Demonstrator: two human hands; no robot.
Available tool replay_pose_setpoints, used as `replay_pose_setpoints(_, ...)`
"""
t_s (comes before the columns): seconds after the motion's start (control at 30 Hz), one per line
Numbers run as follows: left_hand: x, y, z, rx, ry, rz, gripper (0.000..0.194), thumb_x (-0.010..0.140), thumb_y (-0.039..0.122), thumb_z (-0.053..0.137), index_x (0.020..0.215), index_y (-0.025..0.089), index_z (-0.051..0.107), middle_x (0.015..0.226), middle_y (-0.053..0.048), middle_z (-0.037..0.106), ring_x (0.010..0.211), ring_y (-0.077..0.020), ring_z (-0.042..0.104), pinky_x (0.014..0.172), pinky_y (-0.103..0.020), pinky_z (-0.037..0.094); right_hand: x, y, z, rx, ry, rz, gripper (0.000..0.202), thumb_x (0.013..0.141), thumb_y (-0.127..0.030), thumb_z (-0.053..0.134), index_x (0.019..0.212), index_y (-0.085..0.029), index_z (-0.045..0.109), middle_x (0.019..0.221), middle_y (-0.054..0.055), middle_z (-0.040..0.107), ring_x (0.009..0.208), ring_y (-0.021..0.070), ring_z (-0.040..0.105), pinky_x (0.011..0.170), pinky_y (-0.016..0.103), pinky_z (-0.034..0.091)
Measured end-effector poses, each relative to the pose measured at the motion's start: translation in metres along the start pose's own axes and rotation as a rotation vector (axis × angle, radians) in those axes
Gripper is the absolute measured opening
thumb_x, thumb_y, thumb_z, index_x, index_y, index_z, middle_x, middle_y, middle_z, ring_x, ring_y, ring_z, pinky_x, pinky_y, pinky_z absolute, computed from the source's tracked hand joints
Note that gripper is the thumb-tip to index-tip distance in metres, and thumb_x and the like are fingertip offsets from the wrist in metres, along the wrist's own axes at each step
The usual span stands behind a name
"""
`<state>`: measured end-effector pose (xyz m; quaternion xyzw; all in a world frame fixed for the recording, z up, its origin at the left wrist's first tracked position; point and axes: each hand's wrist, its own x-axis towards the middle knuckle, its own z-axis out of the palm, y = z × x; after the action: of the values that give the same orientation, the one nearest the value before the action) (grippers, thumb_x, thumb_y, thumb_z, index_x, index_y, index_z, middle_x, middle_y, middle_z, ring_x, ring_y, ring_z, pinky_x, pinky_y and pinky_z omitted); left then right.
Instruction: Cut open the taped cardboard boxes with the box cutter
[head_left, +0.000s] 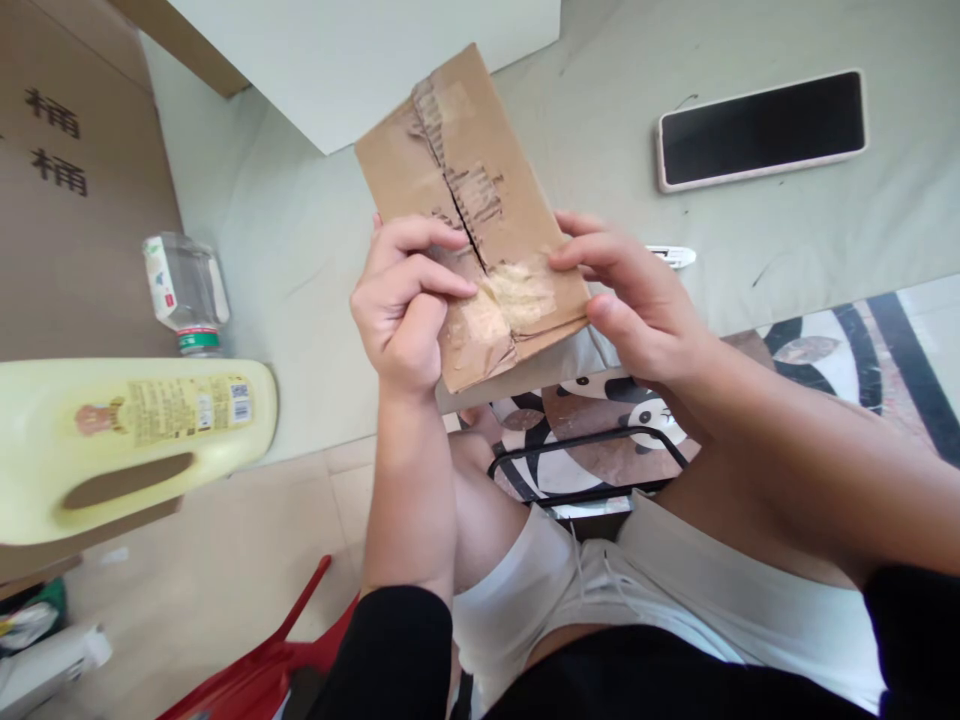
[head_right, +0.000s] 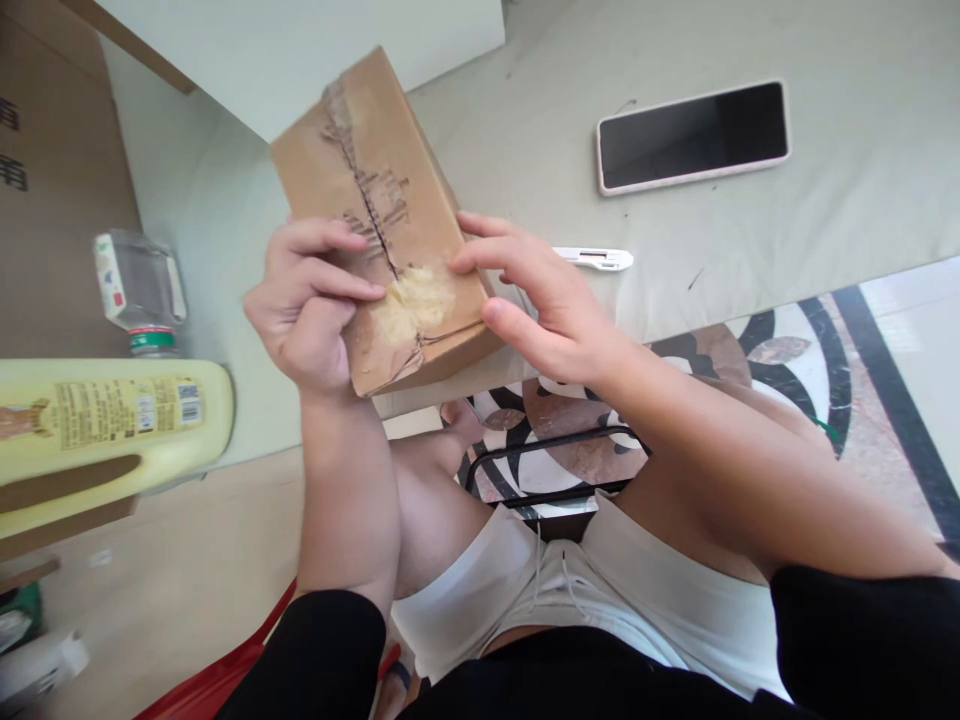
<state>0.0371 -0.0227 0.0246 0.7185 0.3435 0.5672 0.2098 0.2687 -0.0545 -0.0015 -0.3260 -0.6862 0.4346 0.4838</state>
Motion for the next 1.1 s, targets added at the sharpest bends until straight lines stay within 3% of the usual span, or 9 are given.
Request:
replay_pose_setpoints(0.23,0.0,-0.004,0.0,-0.042,0.008,0.047,0.025,0.09,0.04,0.06,0.073,0.027,0.074,0.097,0.001,0.074,0.097,-0.0219,0.067,0.113,-0.056,0.04,0.0,-0.001,0.001,0.042,0.04,-0.008,0.046,0.093,-0.061,0.055,0.13,-0.033,0.058,0.141,0.004,0.06,0.135,0.0272,0.056,0.113,0.048,0.047)
replay_pose_setpoints(0.33,0.001,-0.008,-0.001,-0.062,0.02,0.059,0.023,0.089,0.036,0.06,0.075,0.027,0.075,0.094,0.0,0.074,0.096,-0.0215,0.066,0.111,-0.054,0.041,0.0,-0.003,-0.006,0.155,0.186,0.145,0.044,0.095,-0.057,0.052,0.134,-0.036,0.05,0.124,0.002,0.068,0.106,0.0202,0.07,0.092,0.039,0.058)
replay_pose_setpoints(0.4,0.002,-0.009,-0.001,-0.057,0.009,0.076,0.023,0.089,0.037,0.061,0.074,0.026,0.074,0.092,0.0,0.073,0.095,-0.021,0.066,0.107,-0.052,0.045,0.001,-0.001,-0.015,0.005,0.299,0.236,0.029,0.095,-0.045,0.055,0.121,-0.032,0.058,0.105,0.001,0.071,0.091,0.0181,0.07,0.082,0.035,0.057)
replay_pose_setpoints(0.47,0.002,-0.008,0.0,-0.054,0.003,0.111,0.023,0.089,0.037,0.061,0.073,0.025,0.072,0.09,0.0,0.073,0.092,-0.0203,0.066,0.104,-0.05,0.048,0.002,0.003,-0.025,-0.345,0.343,0.3,0.019,0.088,-0.031,0.062,0.106,-0.026,0.064,0.1,0.004,0.071,0.092,0.0204,0.068,0.083,0.037,0.055)
replay_pose_setpoints(0.57,0.003,-0.004,0.001,-0.045,0.016,0.046,0.019,0.085,0.031,0.06,0.071,0.027,0.072,0.088,0.0,0.073,0.092,-0.0211,0.066,0.108,-0.053,0.044,0.004,0.012,-0.036,-0.798,0.222,0.424,0.041,0.077,-0.02,0.068,0.117,-0.023,0.064,0.112,0.011,0.069,0.104,0.0295,0.064,0.092,0.047,0.051)
replay_pose_setpoints(0.67,0.003,0.0,0.002,-0.076,0.033,0.009,0.018,0.08,0.024,0.06,0.07,0.028,0.074,0.086,0.0,0.073,0.091,-0.0211,0.065,0.105,-0.051,0.044,0.004,0.016,-0.039,-1.008,0.053,0.488,0.045,0.081,-0.023,0.064,0.126,-0.019,0.063,0.116,0.017,0.067,0.113,0.0379,0.059,0.095,0.054,0.048)
replay_pose_setpoints(0.83,0.004,0.0,0.001,-0.072,0.019,0.035,0.02,0.083,0.024,0.059,0.07,0.027,0.074,0.084,0.0,0.073,0.089,-0.0202,0.065,0.101,-0.049,0.046,0.005,0.016,-0.039,-1.057,-0.035,0.494,0.038,0.085,-0.023,0.055,0.122,-0.023,0.064,0.107,0.013,0.069,0.105,0.0357,0.061,0.087,0.052,0.05)
replay_pose_setpoints(1.0,0.003,-0.001,0.003,-0.059,0.035,0.019,0.018,0.082,0.029,0.062,0.07,0.032,0.074,0.084,0.001,0.073,0.088,-0.0221,0.064,0.107,-0.049,0.043,0.005,0.017,-0.04,-1.029,0.02,0.547,0.03,0.083,-0.023,0.057,0.112,-0.025,0.067,0.105,0.01,0.068,0.097,0.0329,0.064,0.082,0.048,0.052)
replay_pose_setpoints(1.1,0.003,0.0,0.004,-0.074,0.05,0.013,0.02,0.079,0.024,0.06,0.07,0.032,0.075,0.083,0.002,0.073,0.088,-0.0218,0.063,0.103,-0.047,0.044,0.006,0.013,-0.039,-0.966,0.077,0.531,0.02,0.084,-0.024,0.059,0.102,-0.024,0.065,0.104,0.009,0.067,0.087,0.027,0.063,0.08,0.043,0.051)
